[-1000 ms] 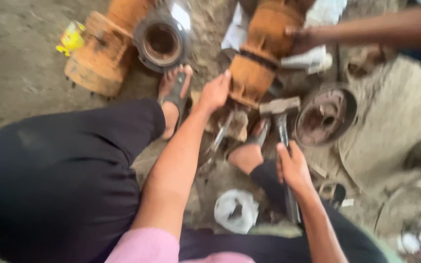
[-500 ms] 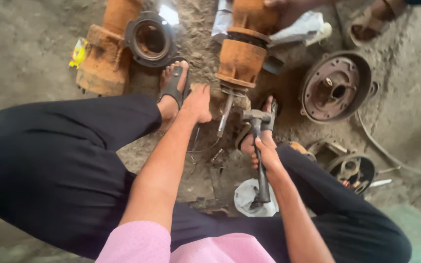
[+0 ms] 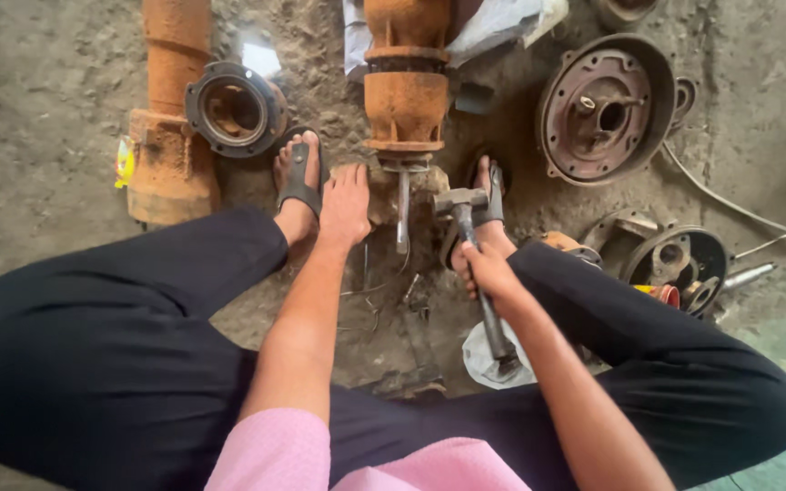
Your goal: The person sits on the ground and uses a hammer to strike a metal rod placed against a rusty mechanical component. Another person assists by holding the component steady. The person repeatedly hammers the rod to adjust or separate parts of the assembly.
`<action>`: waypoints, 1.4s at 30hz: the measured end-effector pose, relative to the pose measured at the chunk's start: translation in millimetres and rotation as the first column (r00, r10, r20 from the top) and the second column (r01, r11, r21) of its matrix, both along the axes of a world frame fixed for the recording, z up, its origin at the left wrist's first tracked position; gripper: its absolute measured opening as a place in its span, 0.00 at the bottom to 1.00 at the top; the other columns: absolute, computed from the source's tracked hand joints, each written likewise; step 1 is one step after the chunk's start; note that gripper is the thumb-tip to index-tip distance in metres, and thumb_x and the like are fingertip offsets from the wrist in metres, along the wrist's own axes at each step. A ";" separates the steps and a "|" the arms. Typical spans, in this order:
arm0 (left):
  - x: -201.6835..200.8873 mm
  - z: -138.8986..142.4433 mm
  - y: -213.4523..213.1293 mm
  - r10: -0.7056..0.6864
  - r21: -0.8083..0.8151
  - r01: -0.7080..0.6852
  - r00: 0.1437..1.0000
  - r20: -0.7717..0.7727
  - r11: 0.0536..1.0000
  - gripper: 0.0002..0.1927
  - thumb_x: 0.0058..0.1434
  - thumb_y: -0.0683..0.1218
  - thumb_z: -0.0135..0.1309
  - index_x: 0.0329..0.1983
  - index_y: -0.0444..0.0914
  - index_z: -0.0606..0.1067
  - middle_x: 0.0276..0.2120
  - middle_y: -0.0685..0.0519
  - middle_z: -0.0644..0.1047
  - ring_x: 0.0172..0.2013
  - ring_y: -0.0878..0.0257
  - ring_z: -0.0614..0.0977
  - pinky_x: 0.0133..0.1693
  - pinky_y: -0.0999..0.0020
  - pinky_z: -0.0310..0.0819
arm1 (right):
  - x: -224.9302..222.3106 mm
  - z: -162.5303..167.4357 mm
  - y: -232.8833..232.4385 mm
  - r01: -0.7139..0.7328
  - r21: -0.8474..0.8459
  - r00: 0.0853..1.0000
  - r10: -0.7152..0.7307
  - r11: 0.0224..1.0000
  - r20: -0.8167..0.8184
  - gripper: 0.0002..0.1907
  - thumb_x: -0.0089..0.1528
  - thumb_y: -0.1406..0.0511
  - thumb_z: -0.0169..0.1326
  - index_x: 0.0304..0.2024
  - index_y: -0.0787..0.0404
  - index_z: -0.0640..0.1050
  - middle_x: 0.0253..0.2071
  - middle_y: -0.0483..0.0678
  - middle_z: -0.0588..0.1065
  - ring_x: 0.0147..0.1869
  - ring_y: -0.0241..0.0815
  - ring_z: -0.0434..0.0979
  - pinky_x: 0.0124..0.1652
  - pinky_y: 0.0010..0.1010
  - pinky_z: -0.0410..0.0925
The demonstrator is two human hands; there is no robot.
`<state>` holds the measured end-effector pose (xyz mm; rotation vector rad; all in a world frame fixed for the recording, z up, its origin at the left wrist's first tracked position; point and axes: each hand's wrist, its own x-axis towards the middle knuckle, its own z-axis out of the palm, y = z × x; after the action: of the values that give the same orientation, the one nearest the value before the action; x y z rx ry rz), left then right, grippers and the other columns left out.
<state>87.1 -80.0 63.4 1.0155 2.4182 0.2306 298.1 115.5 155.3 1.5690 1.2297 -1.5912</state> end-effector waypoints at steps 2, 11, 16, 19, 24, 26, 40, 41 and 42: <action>3.0 5.2 1.6 0.001 -0.101 0.001 1.000 0.026 0.995 0.44 0.41 0.42 0.66 0.64 0.33 0.64 0.59 0.43 0.70 0.62 0.49 0.71 0.60 0.55 0.65 | -6.4 2.0 9.6 -0.050 -0.007 0.998 0.050 0.999 0.031 0.13 0.70 0.54 0.46 0.41 0.56 0.70 0.23 0.43 0.66 0.20 0.35 0.65 0.20 0.31 0.62; 17.2 28.4 2.7 0.087 -0.147 -0.085 0.996 0.009 0.985 0.50 0.41 0.45 0.71 0.68 0.32 0.62 0.60 0.43 0.69 0.62 0.50 0.71 0.57 0.57 0.67 | -25.3 5.9 36.4 -0.267 0.009 0.964 0.267 0.964 0.006 0.13 0.69 0.56 0.47 0.46 0.57 0.65 0.19 0.48 0.68 0.18 0.39 0.67 0.18 0.32 0.62; 11.4 41.7 13.1 0.112 -0.218 -0.084 0.987 0.119 0.972 0.63 0.33 0.56 0.78 0.69 0.31 0.58 0.64 0.42 0.65 0.66 0.49 0.66 0.60 0.54 0.64 | -25.8 5.5 42.6 -0.260 -0.004 0.966 0.260 0.966 -0.004 0.14 0.69 0.55 0.47 0.43 0.59 0.65 0.20 0.47 0.68 0.18 0.39 0.67 0.18 0.33 0.63; 10.2 43.9 17.0 0.126 -0.239 -0.088 0.981 0.148 0.967 0.66 0.33 0.57 0.79 0.71 0.31 0.55 0.68 0.44 0.62 0.69 0.49 0.62 0.63 0.51 0.61 | -28.4 6.6 44.2 -0.190 0.003 0.981 0.190 0.982 -0.027 0.15 0.69 0.56 0.48 0.38 0.61 0.66 0.20 0.48 0.67 0.17 0.41 0.66 0.17 0.34 0.62; 18.4 23.2 12.6 0.135 -0.169 -0.116 0.986 0.101 0.979 0.56 0.44 0.46 0.71 0.73 0.32 0.54 0.71 0.45 0.59 0.73 0.48 0.56 0.66 0.46 0.55 | -54.8 7.9 62.1 -0.154 0.281 0.961 0.209 0.947 -0.181 0.12 0.69 0.57 0.51 0.39 0.60 0.75 0.24 0.46 0.70 0.20 0.36 0.68 0.18 0.32 0.63; 21.9 10.6 9.8 0.165 -0.203 -0.132 0.974 0.154 0.970 0.54 0.44 0.44 0.69 0.73 0.34 0.54 0.72 0.46 0.58 0.74 0.49 0.54 0.67 0.47 0.54 | -74.2 3.4 78.7 -0.129 0.360 0.964 0.202 0.924 -0.174 0.13 0.68 0.60 0.51 0.39 0.65 0.72 0.24 0.48 0.71 0.18 0.40 0.68 0.17 0.35 0.63; 21.5 -13.0 -4.9 0.057 -0.093 -0.046 0.992 0.115 0.995 0.48 0.44 0.39 0.66 0.70 0.34 0.59 0.70 0.45 0.61 0.72 0.49 0.58 0.68 0.48 0.53 | -74.3 -43.1 99.1 -0.467 0.046 0.884 0.467 0.883 0.013 0.13 0.66 0.61 0.53 0.40 0.67 0.72 0.19 0.50 0.68 0.17 0.44 0.67 0.17 0.39 0.63; 20.4 -9.6 -4.2 0.052 -0.121 -0.036 0.989 0.137 0.992 0.49 0.43 0.39 0.66 0.70 0.34 0.59 0.69 0.45 0.61 0.72 0.49 0.58 0.68 0.49 0.53 | -71.9 -39.9 101.5 -0.431 0.086 0.901 0.433 0.898 -0.003 0.13 0.67 0.61 0.52 0.41 0.67 0.72 0.19 0.50 0.68 0.17 0.43 0.68 0.18 0.38 0.63; 20.5 -5.2 -3.4 0.046 -0.146 -0.022 0.986 0.163 0.989 0.49 0.43 0.40 0.67 0.70 0.35 0.59 0.69 0.45 0.62 0.72 0.49 0.58 0.68 0.50 0.53 | -69.7 -35.6 103.6 -0.391 0.127 0.918 0.397 0.911 -0.016 0.13 0.67 0.61 0.52 0.41 0.66 0.72 0.20 0.49 0.68 0.18 0.42 0.68 0.18 0.36 0.63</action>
<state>107.6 -83.4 58.2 0.8568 2.2672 0.1439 228.4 219.1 119.7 1.2568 1.5774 -1.3122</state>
